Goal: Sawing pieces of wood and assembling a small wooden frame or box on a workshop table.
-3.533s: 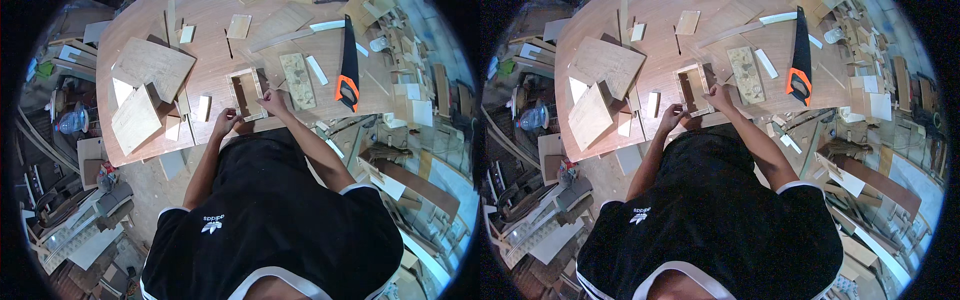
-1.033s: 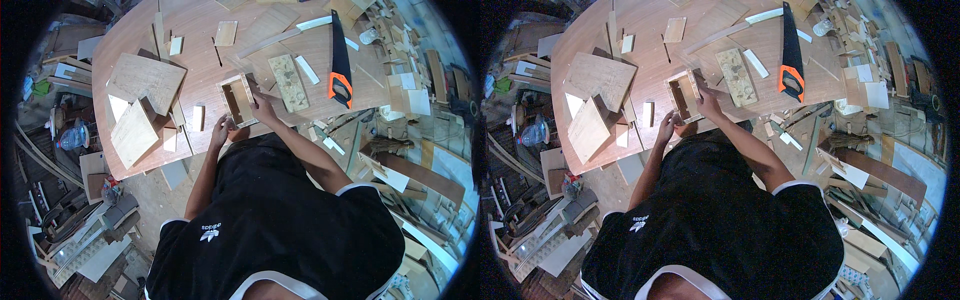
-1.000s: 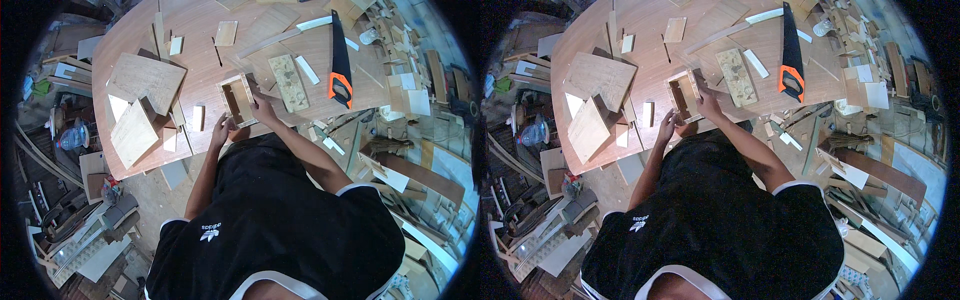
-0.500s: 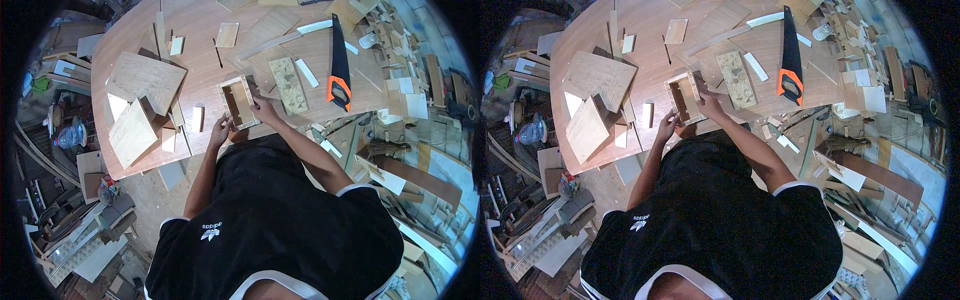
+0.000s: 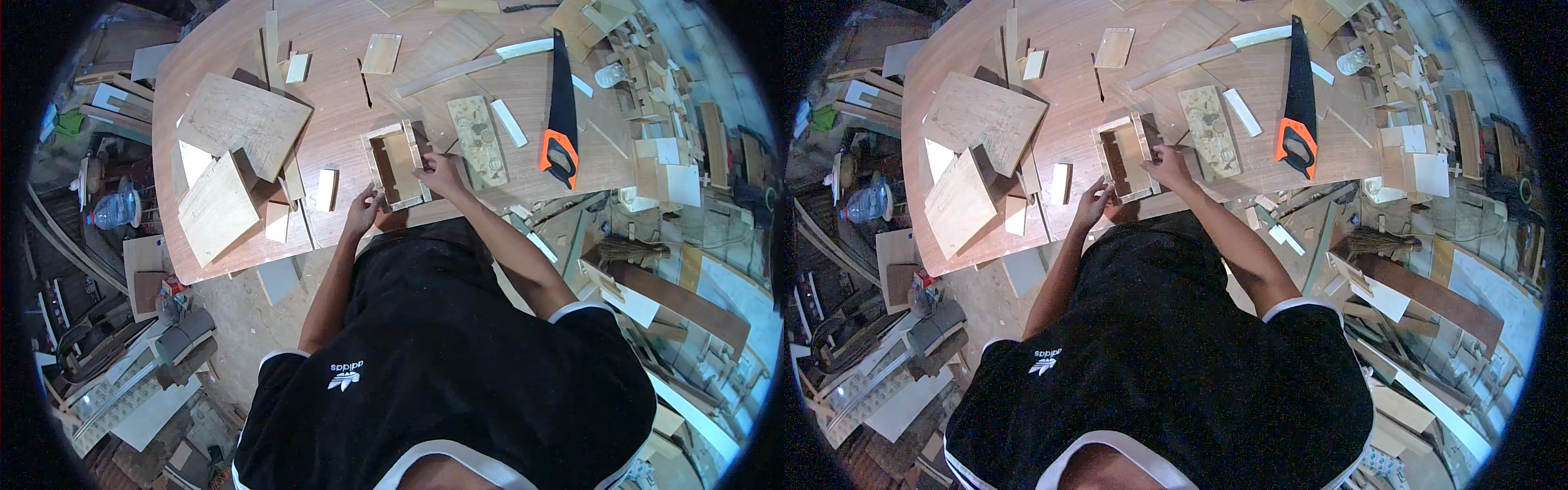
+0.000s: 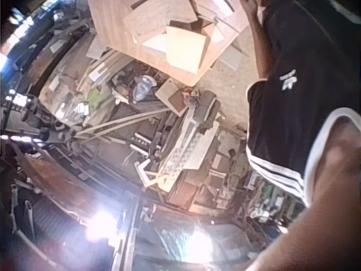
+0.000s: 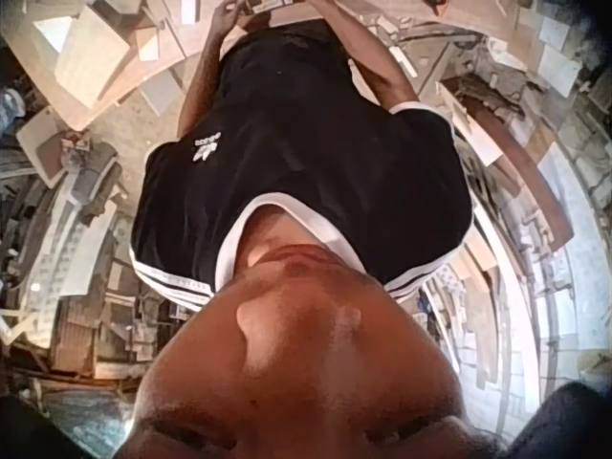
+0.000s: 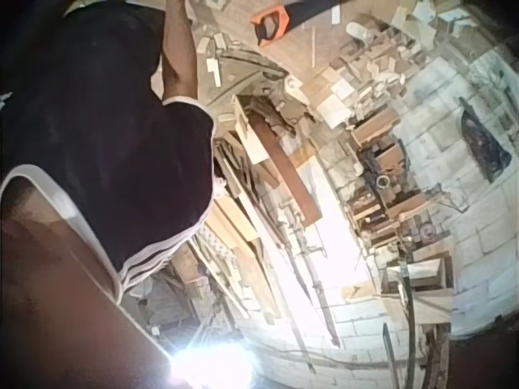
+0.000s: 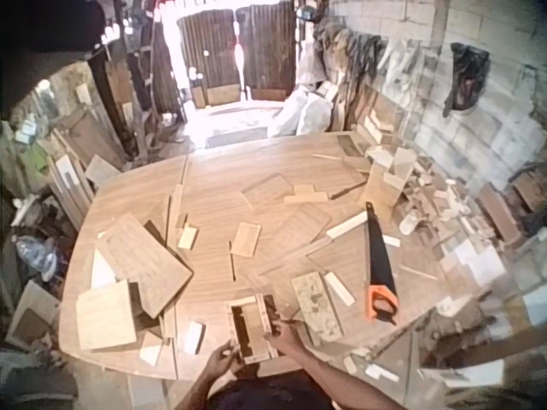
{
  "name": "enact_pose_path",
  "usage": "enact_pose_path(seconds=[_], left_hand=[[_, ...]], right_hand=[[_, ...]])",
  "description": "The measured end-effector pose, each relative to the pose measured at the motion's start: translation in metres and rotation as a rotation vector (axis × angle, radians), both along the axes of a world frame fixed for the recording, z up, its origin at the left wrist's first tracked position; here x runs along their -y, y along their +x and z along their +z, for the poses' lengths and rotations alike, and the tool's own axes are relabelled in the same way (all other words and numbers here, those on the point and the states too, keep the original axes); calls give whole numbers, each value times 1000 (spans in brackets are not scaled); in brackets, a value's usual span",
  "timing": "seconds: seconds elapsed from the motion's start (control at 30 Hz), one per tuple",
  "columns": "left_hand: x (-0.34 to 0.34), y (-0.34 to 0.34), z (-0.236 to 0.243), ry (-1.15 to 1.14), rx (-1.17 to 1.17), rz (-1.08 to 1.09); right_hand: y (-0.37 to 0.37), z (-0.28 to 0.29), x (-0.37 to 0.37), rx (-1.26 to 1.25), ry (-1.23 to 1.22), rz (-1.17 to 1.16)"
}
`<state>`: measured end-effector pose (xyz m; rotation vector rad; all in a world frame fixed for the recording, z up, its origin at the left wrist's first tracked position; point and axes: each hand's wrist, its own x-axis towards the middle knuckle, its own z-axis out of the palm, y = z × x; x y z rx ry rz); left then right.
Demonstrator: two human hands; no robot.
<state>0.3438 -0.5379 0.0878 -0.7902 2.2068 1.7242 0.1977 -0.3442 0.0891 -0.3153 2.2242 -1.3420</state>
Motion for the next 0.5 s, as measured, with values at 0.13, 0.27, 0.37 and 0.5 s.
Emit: enact_pose_path(seconds=[0.13,0.27,0.37,0.5], left_hand=[[0,-3,0,6,7,-31],[-1,0,-4,-24,1,-31],[-3,0,-4,-21,-58,-10],[-2,0,-1,39,6,34]], right_hand=[[1,3,-4,-19,31,-55],[1,9,-6,-4,44,-58],[1,12,-7,-3,52,-71],[-2,27,-2,7,92,-57]])
